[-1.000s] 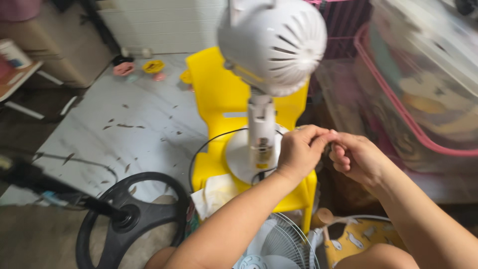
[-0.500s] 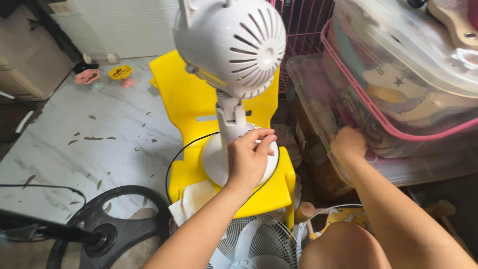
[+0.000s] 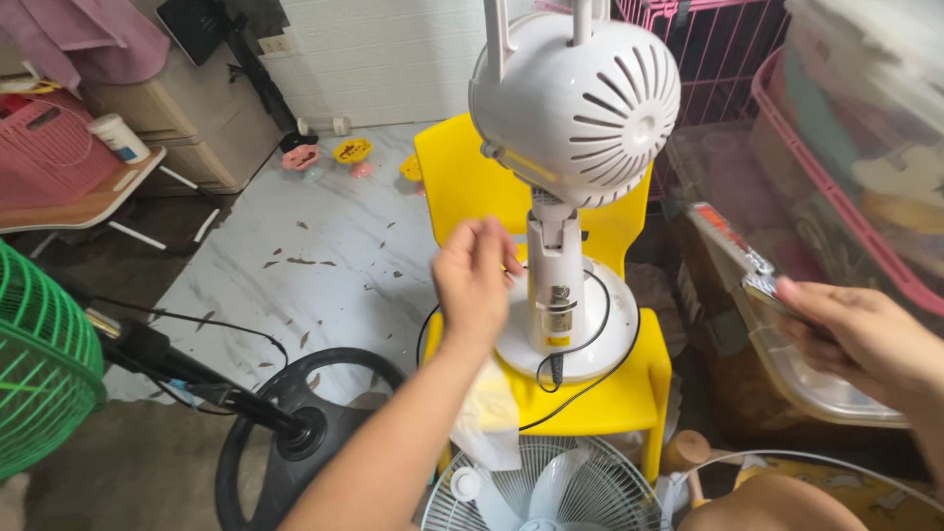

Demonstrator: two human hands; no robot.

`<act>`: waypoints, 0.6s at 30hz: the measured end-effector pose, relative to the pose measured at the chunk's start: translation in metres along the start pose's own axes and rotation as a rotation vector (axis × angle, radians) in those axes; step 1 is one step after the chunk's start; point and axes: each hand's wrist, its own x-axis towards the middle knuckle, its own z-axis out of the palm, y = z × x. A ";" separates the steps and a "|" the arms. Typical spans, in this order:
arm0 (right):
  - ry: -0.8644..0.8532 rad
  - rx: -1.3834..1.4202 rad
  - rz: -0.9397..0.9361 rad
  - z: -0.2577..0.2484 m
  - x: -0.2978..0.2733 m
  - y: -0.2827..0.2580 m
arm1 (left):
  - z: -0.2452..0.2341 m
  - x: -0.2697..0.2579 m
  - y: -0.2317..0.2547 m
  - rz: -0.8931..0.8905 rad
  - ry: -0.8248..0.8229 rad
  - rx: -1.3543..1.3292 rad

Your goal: The person uses a multi-tool to pry and adjust the rear housing of a white electric fan placed on a yellow chair. They repeatedly insert the tool into seams and rotate the fan head to access different areas.

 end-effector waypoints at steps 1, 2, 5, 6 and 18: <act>-0.073 -0.074 0.028 0.003 -0.011 -0.006 | -0.007 0.010 0.002 -0.014 0.010 0.017; -0.143 -0.154 0.055 0.005 -0.021 -0.014 | -0.011 0.020 0.004 -0.049 0.008 -0.020; -0.518 -0.211 0.052 0.023 -0.051 -0.027 | -0.016 0.038 0.006 -0.184 0.006 -0.132; -0.671 -0.192 0.031 0.034 -0.059 -0.029 | -0.018 0.042 0.008 -0.245 0.002 -0.166; -0.389 -0.202 -0.312 0.206 -0.101 -0.065 | -0.012 0.039 0.003 -0.687 0.121 -0.669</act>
